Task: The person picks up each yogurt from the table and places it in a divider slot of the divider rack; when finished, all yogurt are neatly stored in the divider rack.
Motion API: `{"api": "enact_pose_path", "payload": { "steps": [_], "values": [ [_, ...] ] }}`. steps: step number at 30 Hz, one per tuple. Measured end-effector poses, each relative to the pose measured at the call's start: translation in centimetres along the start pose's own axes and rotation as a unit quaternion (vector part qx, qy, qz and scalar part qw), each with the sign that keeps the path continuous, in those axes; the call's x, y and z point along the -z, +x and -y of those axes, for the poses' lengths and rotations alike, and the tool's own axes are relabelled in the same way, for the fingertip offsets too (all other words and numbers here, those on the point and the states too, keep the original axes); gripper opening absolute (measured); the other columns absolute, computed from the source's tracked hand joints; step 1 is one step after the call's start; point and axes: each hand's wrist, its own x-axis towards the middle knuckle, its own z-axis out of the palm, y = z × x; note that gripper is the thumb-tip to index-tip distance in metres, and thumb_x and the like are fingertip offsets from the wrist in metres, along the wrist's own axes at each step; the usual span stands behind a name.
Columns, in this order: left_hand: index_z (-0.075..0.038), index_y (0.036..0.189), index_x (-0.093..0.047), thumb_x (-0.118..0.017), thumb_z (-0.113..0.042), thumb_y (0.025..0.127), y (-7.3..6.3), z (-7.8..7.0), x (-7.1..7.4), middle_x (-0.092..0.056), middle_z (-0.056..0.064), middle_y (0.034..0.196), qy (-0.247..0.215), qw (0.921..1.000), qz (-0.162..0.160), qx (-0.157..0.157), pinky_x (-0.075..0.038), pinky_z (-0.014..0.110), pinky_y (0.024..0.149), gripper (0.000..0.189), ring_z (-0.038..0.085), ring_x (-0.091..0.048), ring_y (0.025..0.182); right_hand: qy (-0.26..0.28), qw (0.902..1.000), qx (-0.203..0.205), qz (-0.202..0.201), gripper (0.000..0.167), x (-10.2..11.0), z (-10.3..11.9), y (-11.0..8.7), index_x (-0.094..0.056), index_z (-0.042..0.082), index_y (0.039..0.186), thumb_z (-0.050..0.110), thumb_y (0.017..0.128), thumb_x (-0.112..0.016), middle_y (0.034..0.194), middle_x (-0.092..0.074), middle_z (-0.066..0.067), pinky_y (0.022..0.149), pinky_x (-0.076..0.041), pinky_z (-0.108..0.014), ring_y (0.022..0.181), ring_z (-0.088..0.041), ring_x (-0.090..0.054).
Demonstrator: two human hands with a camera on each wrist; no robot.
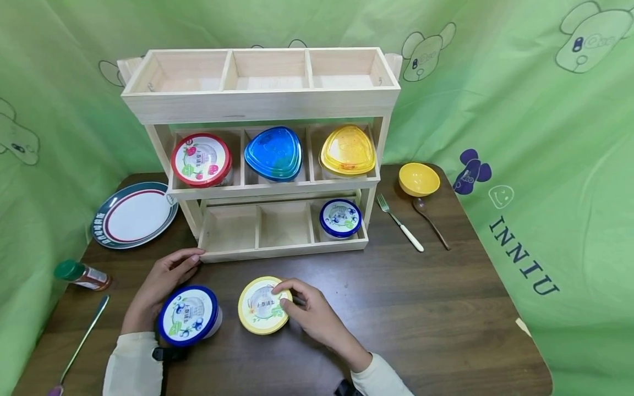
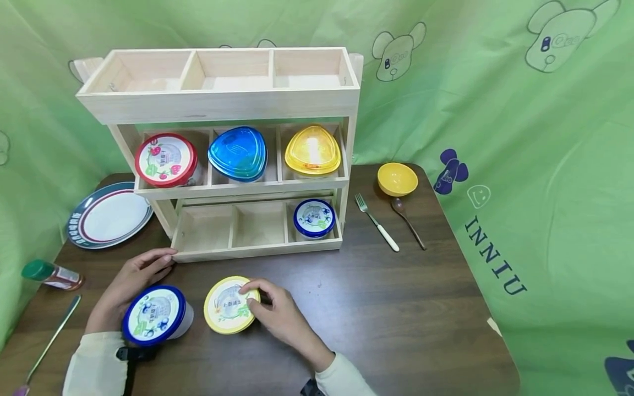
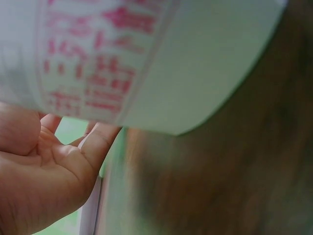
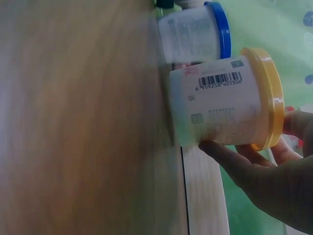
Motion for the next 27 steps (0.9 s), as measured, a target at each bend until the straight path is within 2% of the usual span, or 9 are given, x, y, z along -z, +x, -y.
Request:
{"api": "enact_pose_path", "payload": {
  "steps": [10,18,22,27],
  "values": [
    [-0.012,0.145,-0.069,-0.062,-0.028,0.113,0.3,-0.1,0.0,-0.064,-0.017,0.129,0.001,1.0000,0.005,0.005,-0.056,0.019,0.099,0.037,-0.008,-0.062,0.117,0.001,0.9992,-0.001,-0.040,0.023,2.9,0.6,-0.8,-0.070,-0.002,0.128,0.002,0.107,-0.061,0.140,-0.066,-0.018,0.107,-0.053,-0.030,0.138,-0.031,-0.058],
    [-0.013,0.145,-0.070,-0.063,-0.029,0.113,0.2,0.1,0.1,-0.065,-0.016,0.130,0.002,0.9999,0.001,0.010,-0.056,0.019,0.099,0.037,-0.008,-0.063,0.116,0.009,0.9953,0.003,-0.097,0.022,4.7,0.9,-1.4,-0.071,-0.003,0.125,-0.003,0.105,-0.060,0.139,-0.064,-0.020,0.094,-0.059,-0.026,0.130,-0.021,-0.061],
    [-0.010,0.146,-0.069,-0.063,-0.028,0.113,-0.1,0.0,0.0,-0.065,-0.018,0.128,-0.002,1.0000,0.004,0.007,-0.056,0.019,0.099,0.038,-0.008,-0.063,0.117,0.008,0.9929,0.006,-0.119,0.022,5.5,1.1,-1.5,-0.071,-0.004,0.124,-0.004,0.105,-0.061,0.139,-0.065,-0.020,0.095,-0.058,-0.025,0.129,-0.018,-0.062],
    [-0.009,0.146,-0.068,-0.063,-0.028,0.113,-0.1,-0.1,0.0,-0.065,-0.020,0.129,-0.002,1.0000,0.006,-0.001,-0.055,0.018,0.100,0.039,-0.009,-0.062,0.118,0.004,0.9886,0.032,-0.147,0.022,6.7,1.9,-1.4,-0.070,-0.005,0.125,-0.004,0.104,-0.062,0.138,-0.066,-0.021,0.103,-0.054,-0.023,0.132,-0.020,-0.061]
  ]
}}
